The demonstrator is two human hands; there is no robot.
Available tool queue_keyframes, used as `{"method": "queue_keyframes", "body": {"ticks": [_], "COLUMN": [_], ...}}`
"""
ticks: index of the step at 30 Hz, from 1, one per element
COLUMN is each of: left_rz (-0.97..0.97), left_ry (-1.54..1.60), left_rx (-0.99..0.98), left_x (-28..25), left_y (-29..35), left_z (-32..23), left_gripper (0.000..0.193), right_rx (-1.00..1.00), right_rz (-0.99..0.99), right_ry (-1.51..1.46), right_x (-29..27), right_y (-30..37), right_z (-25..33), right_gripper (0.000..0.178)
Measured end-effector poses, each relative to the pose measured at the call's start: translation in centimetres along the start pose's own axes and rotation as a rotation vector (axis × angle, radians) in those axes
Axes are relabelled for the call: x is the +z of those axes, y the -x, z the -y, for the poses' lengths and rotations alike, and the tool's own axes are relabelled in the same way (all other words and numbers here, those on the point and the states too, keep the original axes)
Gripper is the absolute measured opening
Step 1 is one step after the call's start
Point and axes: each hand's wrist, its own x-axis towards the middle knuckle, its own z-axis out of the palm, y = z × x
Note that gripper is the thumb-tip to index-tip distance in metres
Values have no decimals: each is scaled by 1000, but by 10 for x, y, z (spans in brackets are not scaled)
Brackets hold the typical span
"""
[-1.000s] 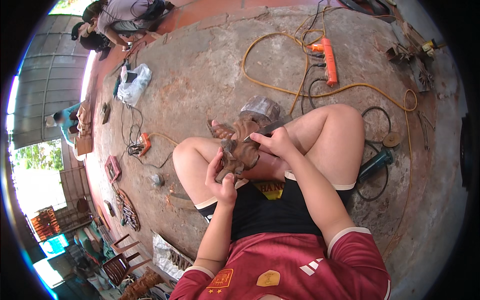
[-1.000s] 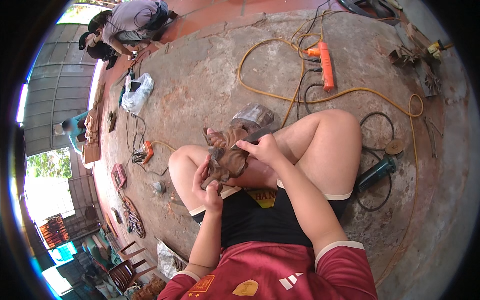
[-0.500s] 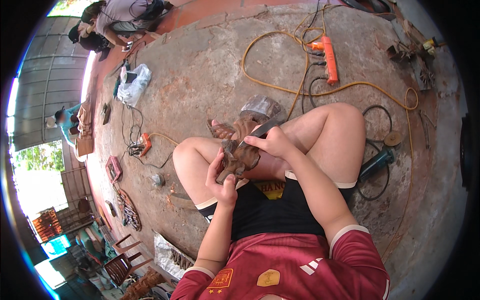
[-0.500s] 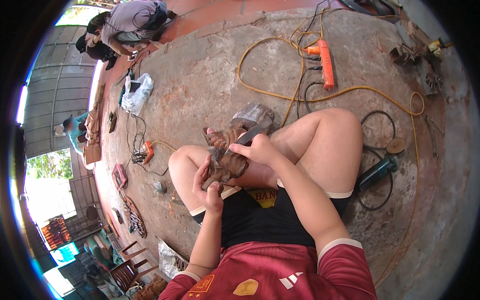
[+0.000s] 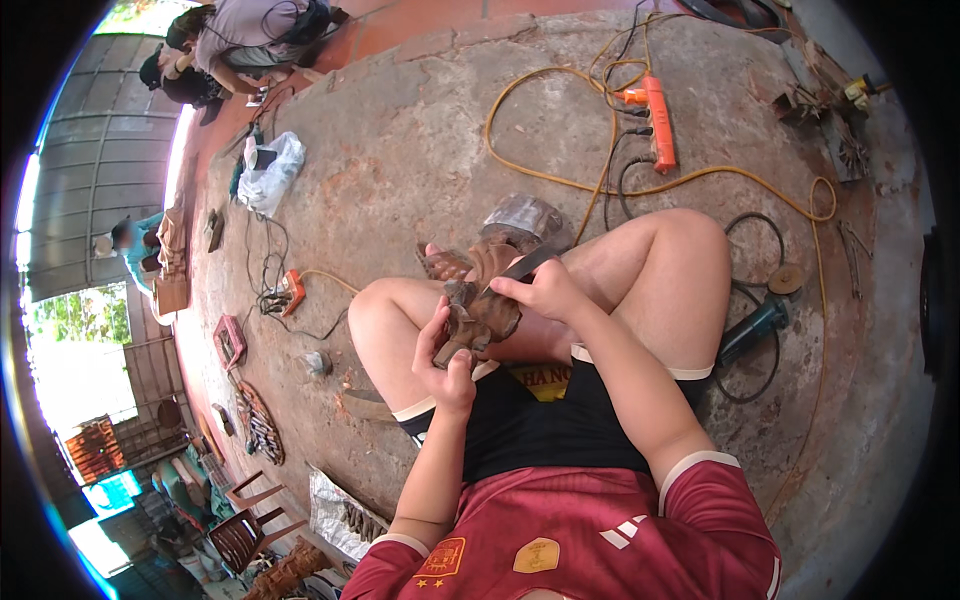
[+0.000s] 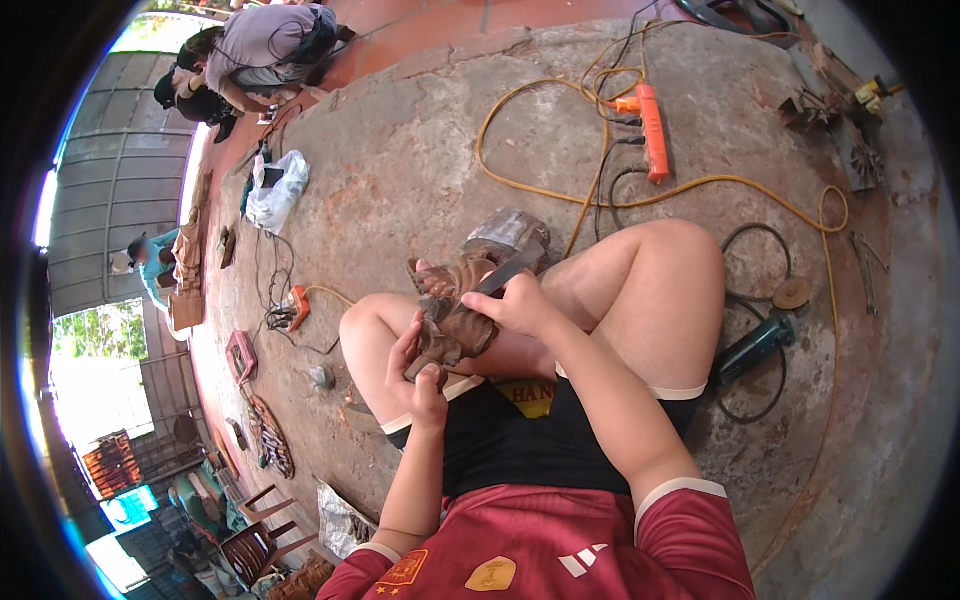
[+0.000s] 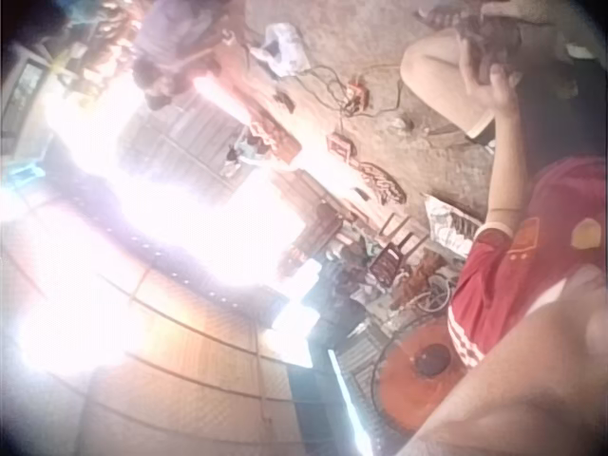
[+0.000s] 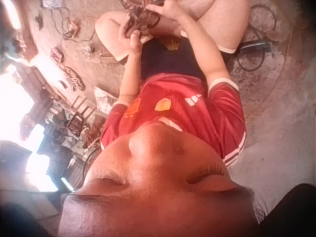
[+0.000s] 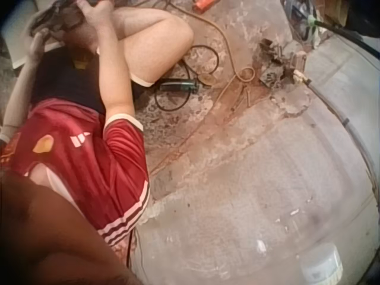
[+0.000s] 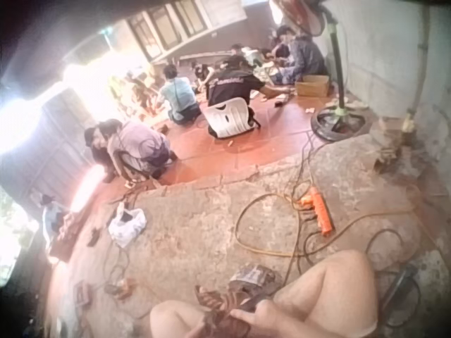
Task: The person sits on the floor and carves a piece of wood using a chisel. They hold the wood in their left hand and use the chisel in their right hand to shape the wood, occasionally rotating it to work on different sides.
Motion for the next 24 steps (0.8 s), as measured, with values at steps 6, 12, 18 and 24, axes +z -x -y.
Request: {"method": "queue_keyframes", "body": {"ticks": [6, 12, 18, 24], "left_rz": [0, 22, 11, 31], "left_ry": [-47, -87, -61, -82], "left_rx": [9, 29, 4, 14], "left_x": [2, 4, 1, 2], "left_y": [-2, -5, -3, -4], "left_z": [-7, -10, -5, -7], "left_gripper": [59, 61, 60, 61], "right_rx": [70, 34, 16, 124], "right_rz": [-33, -113, 18, -114], "right_ry": [-89, 11, -15, 42], "right_x": [-6, 0, -1, -9], "right_y": [-8, -6, -4, -16], "right_z": [-1, -9, -5, -21], "right_gripper": [29, 22, 21, 30]}}
